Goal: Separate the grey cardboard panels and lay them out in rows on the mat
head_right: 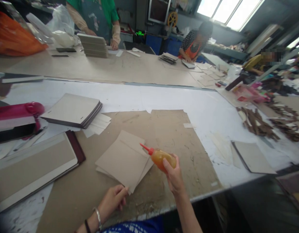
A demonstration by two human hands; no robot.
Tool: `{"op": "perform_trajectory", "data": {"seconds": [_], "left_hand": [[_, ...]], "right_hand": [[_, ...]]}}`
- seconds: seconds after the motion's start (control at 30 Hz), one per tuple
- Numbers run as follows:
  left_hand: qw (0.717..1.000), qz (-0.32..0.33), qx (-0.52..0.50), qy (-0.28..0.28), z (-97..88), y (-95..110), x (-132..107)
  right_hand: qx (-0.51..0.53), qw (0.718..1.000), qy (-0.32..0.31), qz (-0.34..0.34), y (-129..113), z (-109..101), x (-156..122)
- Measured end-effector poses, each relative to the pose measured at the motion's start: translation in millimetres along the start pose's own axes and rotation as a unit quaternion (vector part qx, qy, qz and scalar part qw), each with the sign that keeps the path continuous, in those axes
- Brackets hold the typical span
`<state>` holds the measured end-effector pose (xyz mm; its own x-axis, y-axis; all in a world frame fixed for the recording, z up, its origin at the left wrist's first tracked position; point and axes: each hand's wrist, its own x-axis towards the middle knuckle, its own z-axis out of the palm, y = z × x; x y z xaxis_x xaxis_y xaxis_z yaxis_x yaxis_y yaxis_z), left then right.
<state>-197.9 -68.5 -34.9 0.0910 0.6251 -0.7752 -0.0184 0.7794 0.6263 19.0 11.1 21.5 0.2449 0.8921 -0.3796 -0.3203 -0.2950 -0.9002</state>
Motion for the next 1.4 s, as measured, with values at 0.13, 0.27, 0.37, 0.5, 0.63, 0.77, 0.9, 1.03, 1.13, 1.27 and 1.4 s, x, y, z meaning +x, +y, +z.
{"op": "perform_trajectory", "data": {"seconds": [0.13, 0.27, 0.37, 0.5, 0.63, 0.77, 0.9, 1.03, 1.13, 1.27, 1.4], "left_hand": [[0.89, 0.333, 0.228, 0.213, -26.7, -10, -3], [0.686, 0.467, 0.421, 0.366, -53.2, -6, 16], [0.687, 0.399, 0.43, 0.429, -73.6, 11, 35], [0.779, 0.278, 0.417, 0.376, -97.2, 36, 51], [0.818, 0.234, 0.416, 0.322, -104.2, 48, 50], [0.829, 0.22, 0.406, 0.315, -100.7, 53, 47], [0.847, 0.202, 0.377, 0.316, -98.0, 58, 46], [0.875, 0.198, 0.322, 0.302, -98.9, 63, 47], [0.907, 0.19, 0.251, 0.278, -103.4, 66, 44], [0.96, 0.148, 0.12, 0.204, -109.0, 67, 31], [0.987, 0.087, -0.007, 0.134, -103.1, 63, 13]], "right_hand": [[-0.198, 0.979, 0.051, -0.009, 5, -48, -33], [-0.38, 0.921, 0.058, -0.063, 11, -61, -50], [-0.428, 0.895, 0.033, -0.117, 15, -56, -53], [-0.464, 0.87, 0.003, -0.165, 21, -53, -53], [-0.484, 0.847, -0.017, -0.22, 23, -51, -53], [-0.506, 0.82, -0.047, -0.264, 22, -49, -56], [-0.506, 0.821, -0.079, -0.251, 22, -50, -68], [-0.47, 0.869, -0.099, -0.122, 19, -48, -87], [-0.38, 0.923, -0.064, -0.005, 11, -39, -95], [-0.267, 0.963, 0.01, 0.029, 1, -16, -86], [-0.306, 0.952, -0.007, -0.032, 2, 17, -62]]}}
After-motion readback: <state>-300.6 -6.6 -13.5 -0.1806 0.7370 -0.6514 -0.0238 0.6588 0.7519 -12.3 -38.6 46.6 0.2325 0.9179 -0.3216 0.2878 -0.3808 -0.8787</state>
